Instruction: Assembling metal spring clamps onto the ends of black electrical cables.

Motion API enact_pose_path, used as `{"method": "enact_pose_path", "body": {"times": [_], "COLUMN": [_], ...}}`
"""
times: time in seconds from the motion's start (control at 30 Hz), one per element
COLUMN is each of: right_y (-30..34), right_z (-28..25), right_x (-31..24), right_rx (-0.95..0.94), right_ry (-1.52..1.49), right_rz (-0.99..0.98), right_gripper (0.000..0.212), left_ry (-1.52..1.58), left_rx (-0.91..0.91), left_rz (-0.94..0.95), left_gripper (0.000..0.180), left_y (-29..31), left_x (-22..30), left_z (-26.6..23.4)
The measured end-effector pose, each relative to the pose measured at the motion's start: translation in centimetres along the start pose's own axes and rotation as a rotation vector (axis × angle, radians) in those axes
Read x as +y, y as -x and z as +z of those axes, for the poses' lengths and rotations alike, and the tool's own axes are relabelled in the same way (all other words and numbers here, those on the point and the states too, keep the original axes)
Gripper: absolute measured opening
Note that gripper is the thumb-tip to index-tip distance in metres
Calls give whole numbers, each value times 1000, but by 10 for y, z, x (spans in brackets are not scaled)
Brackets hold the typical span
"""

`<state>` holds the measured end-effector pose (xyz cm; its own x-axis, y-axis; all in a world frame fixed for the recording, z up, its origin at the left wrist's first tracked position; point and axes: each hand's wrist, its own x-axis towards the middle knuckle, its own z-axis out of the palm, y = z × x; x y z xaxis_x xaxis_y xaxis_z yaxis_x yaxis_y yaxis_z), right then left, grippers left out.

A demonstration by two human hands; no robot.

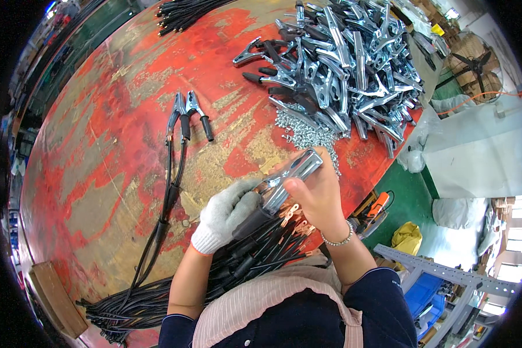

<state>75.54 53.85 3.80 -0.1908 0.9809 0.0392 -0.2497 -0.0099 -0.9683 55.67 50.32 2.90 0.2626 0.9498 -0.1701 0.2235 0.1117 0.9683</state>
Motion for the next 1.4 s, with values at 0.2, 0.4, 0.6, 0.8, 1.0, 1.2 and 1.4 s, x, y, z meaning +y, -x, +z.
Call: {"method": "enact_pose_path", "body": {"times": [0.2,0.4,0.6,0.8,1.0,1.2,1.4], "right_y": [0,1,1,-13,-92,-117,-84], "right_z": [1,2,0,-8,-53,-71,-25], "right_x": [0,-1,1,3,40,64,43], "right_rx": [-10,-12,-9,-88,-269,-442,-275], "right_ry": [-3,-15,-4,94,1399,1734,801], "right_rz": [-60,-46,-61,-67,-397,-391,-158], "right_gripper": [46,46,48,41,17,13,8], "left_ry": [-6,6,-6,174,884,863,467], "left_rx": [-2,-9,-8,51,97,105,189], "left_rz": [28,11,41,-43,-341,-324,-104], "left_gripper": [32,32,31,31,29,31,31], "left_y": [0,1,-1,-5,-14,-17,-9], "left_x": [-2,-3,-4,-37,-46,-53,-63], "left_z": [1,0,0,11,17,16,22]}}
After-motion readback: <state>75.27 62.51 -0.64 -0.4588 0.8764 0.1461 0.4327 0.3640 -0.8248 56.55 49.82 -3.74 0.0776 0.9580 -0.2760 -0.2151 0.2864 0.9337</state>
